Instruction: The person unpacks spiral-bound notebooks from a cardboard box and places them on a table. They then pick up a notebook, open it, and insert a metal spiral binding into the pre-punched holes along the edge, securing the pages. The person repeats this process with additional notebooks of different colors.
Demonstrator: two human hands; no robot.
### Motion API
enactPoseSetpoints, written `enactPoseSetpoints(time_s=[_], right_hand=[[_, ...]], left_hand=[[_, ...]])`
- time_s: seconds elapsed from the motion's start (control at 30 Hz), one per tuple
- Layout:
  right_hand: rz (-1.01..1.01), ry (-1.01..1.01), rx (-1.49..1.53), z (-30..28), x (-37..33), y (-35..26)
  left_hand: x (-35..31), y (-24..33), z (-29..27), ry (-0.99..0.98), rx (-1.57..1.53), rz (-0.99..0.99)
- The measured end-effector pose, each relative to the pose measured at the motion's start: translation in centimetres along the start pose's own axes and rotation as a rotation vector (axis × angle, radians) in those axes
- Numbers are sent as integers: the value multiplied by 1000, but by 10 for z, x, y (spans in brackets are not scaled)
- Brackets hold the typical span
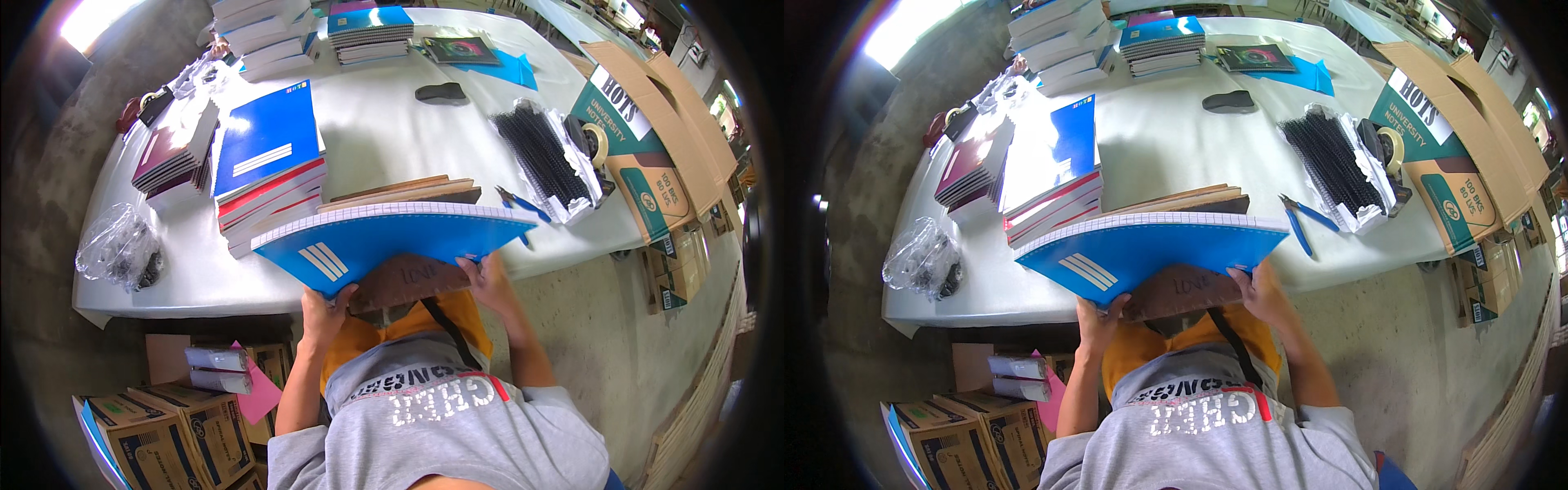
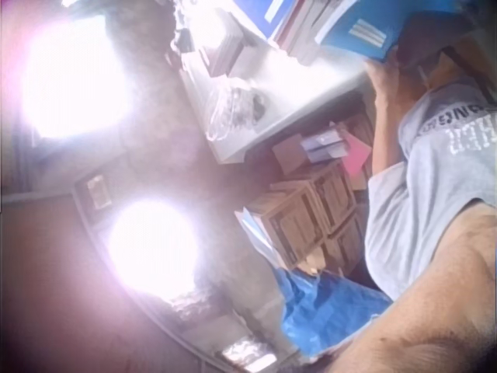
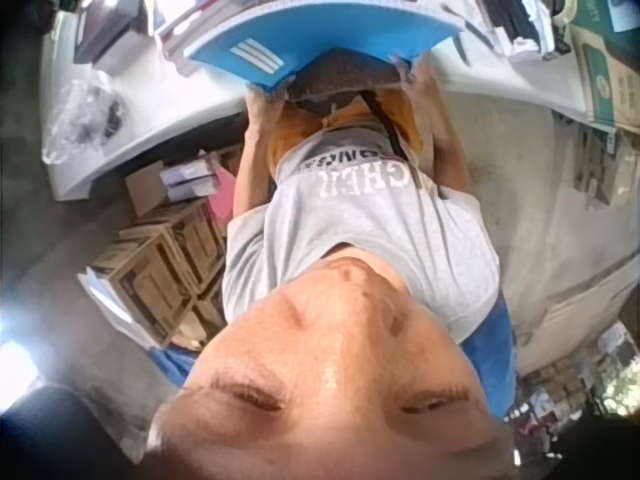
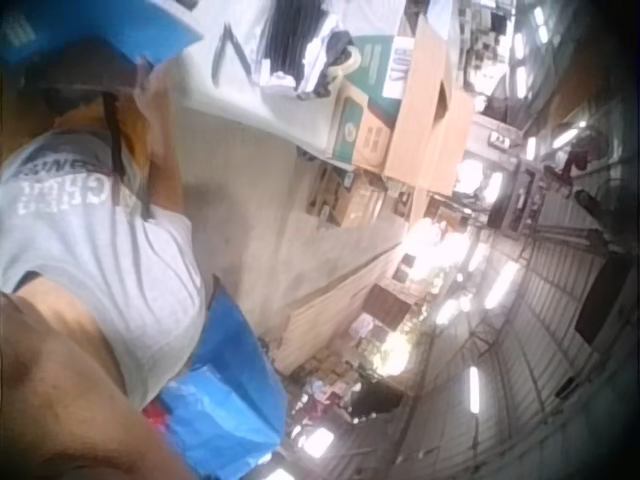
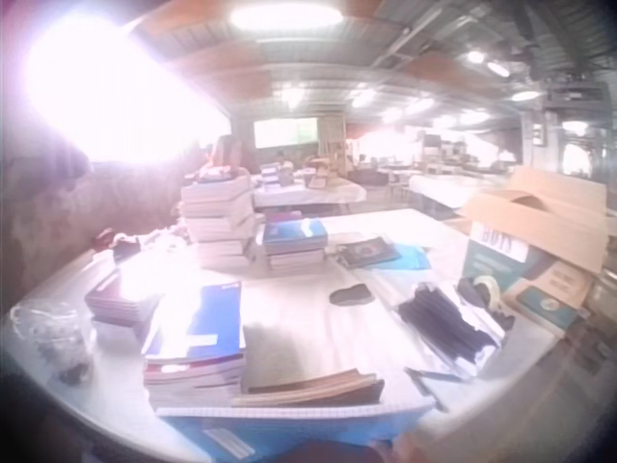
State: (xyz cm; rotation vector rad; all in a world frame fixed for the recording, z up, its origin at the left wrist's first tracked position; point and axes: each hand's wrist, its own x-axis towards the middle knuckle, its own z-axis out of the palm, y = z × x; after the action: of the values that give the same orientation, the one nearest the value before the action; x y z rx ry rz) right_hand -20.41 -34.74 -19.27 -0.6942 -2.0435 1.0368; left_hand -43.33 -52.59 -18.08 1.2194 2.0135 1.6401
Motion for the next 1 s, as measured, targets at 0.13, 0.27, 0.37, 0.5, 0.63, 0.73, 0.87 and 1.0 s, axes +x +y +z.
enactPoseSetpoints(time_s=[0.13,0.27,0.37,0.5,0.63,0.73,0.87,1.0], right_hand=[[-64,44,-181,-11,12,-10],[22,46,346,-33,42,-63],[-152,61,361,-53,86,-106],[-187,17,251,-64,129,-130],[-154,-20,195,-64,148,-130],[-118,-40,180,-60,152,-126],[-257,-4,76,-61,151,-98],[-247,7,153,-53,144,-64]], left_hand=[[3,6,-22,-127,276,83],[28,48,-31,-17,-6,97],[64,61,-39,45,22,100],[91,60,-27,129,-18,168],[95,56,-20,167,-11,159],[93,52,-20,178,-78,144],[84,37,-17,141,63,202],[80,31,-11,211,69,259]])
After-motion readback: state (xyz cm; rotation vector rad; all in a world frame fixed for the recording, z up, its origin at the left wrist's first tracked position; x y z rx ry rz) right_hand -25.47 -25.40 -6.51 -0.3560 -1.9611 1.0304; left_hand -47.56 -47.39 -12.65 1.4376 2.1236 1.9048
